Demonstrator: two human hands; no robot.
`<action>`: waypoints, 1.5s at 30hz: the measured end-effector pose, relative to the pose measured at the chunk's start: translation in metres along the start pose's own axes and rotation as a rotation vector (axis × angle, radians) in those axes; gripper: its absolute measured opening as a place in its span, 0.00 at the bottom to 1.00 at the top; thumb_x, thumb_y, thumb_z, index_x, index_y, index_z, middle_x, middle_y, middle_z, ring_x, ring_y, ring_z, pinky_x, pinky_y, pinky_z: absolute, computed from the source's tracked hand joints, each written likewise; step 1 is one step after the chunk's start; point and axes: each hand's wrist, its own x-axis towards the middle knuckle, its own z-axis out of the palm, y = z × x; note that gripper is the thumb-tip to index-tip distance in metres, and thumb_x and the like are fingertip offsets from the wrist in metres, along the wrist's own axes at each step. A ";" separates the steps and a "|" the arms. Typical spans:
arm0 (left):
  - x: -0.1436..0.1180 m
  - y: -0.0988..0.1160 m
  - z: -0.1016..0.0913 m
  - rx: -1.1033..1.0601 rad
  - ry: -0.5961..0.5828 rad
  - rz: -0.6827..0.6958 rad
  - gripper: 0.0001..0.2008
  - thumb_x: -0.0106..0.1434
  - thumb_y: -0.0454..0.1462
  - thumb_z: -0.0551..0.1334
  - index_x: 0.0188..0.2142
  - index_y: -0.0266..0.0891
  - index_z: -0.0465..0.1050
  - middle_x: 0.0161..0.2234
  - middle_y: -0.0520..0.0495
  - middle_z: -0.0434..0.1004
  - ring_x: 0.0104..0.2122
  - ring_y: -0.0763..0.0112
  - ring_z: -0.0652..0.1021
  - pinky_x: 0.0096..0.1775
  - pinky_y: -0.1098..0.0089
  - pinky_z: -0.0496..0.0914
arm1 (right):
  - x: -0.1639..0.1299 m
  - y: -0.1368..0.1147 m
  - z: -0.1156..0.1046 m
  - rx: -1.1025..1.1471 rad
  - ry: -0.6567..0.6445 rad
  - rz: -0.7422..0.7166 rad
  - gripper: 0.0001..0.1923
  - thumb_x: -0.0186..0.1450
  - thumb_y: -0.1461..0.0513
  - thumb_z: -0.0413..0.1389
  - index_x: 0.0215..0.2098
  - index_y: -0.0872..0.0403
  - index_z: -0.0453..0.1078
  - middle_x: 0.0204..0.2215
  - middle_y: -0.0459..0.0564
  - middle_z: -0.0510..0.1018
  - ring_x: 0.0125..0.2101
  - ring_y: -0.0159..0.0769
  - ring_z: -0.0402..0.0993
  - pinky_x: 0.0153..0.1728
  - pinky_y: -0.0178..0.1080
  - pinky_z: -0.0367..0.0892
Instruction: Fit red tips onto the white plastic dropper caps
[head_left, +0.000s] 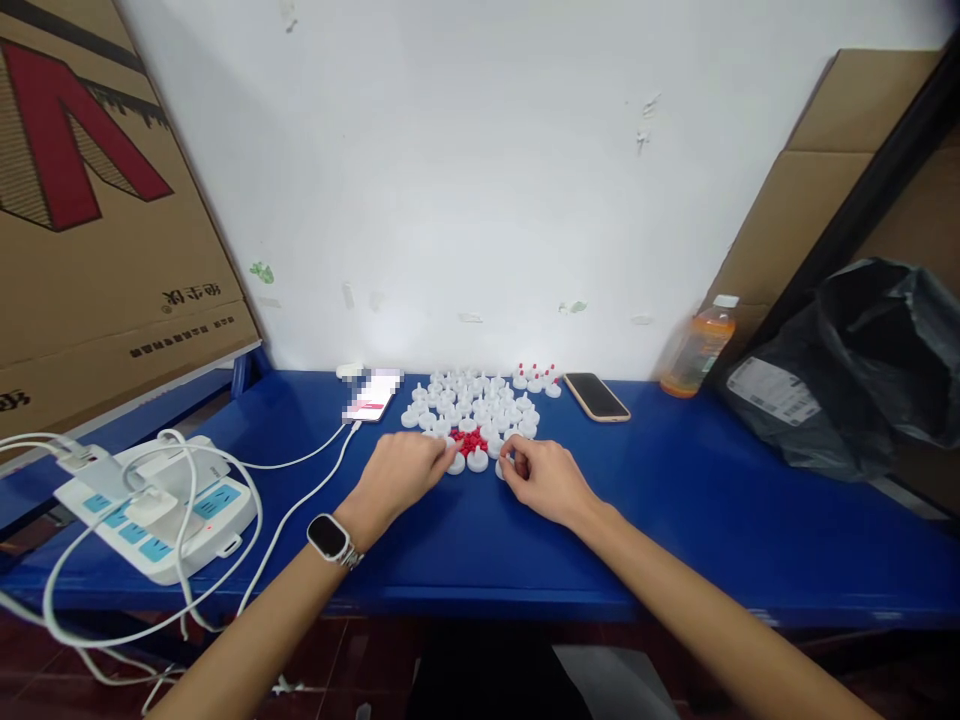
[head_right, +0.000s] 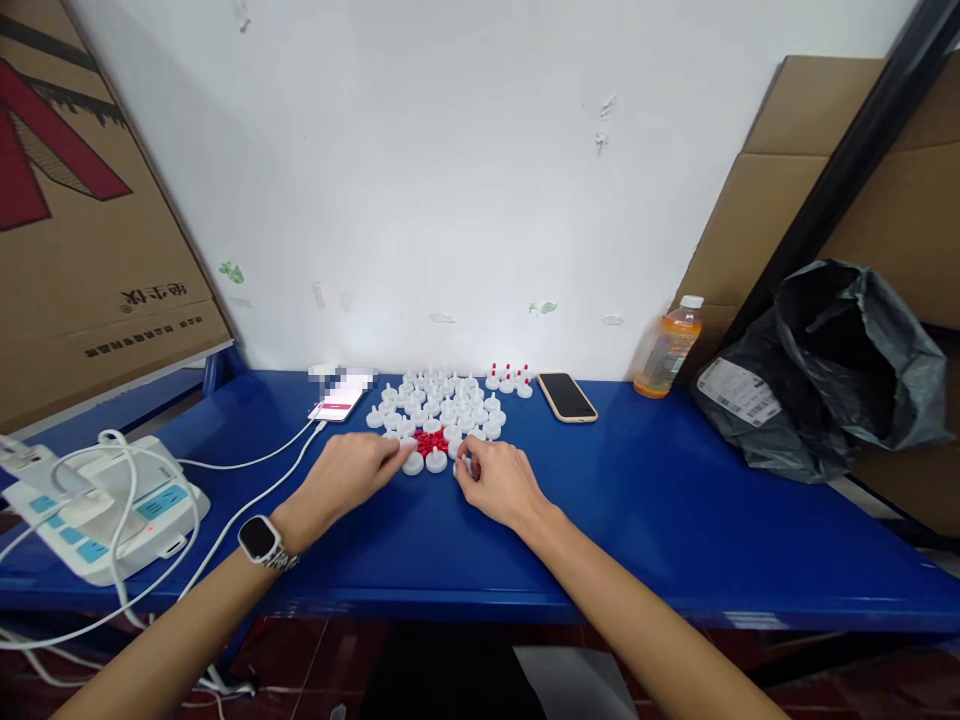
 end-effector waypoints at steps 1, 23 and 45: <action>0.009 0.000 -0.003 -0.014 0.068 -0.025 0.26 0.73 0.48 0.45 0.30 0.39 0.72 0.26 0.42 0.75 0.26 0.63 0.75 0.26 0.68 0.54 | 0.000 0.000 0.000 0.001 0.000 -0.002 0.05 0.65 0.61 0.53 0.35 0.49 0.71 0.21 0.40 0.75 0.22 0.32 0.71 0.25 0.34 0.52; 0.043 0.013 0.024 -0.174 0.200 0.144 0.13 0.72 0.41 0.49 0.32 0.41 0.64 0.29 0.46 0.71 0.32 0.63 0.72 0.36 0.64 0.64 | 0.013 0.014 -0.003 0.193 0.165 0.023 0.08 0.66 0.59 0.55 0.42 0.50 0.69 0.24 0.41 0.77 0.22 0.31 0.72 0.28 0.33 0.63; 0.075 0.005 0.009 -0.565 0.340 0.032 0.12 0.71 0.43 0.52 0.34 0.41 0.66 0.30 0.50 0.70 0.34 0.66 0.72 0.38 0.65 0.64 | 0.094 0.050 -0.028 -0.219 0.360 0.081 0.11 0.68 0.57 0.51 0.43 0.51 0.73 0.44 0.53 0.77 0.43 0.42 0.74 0.35 0.38 0.62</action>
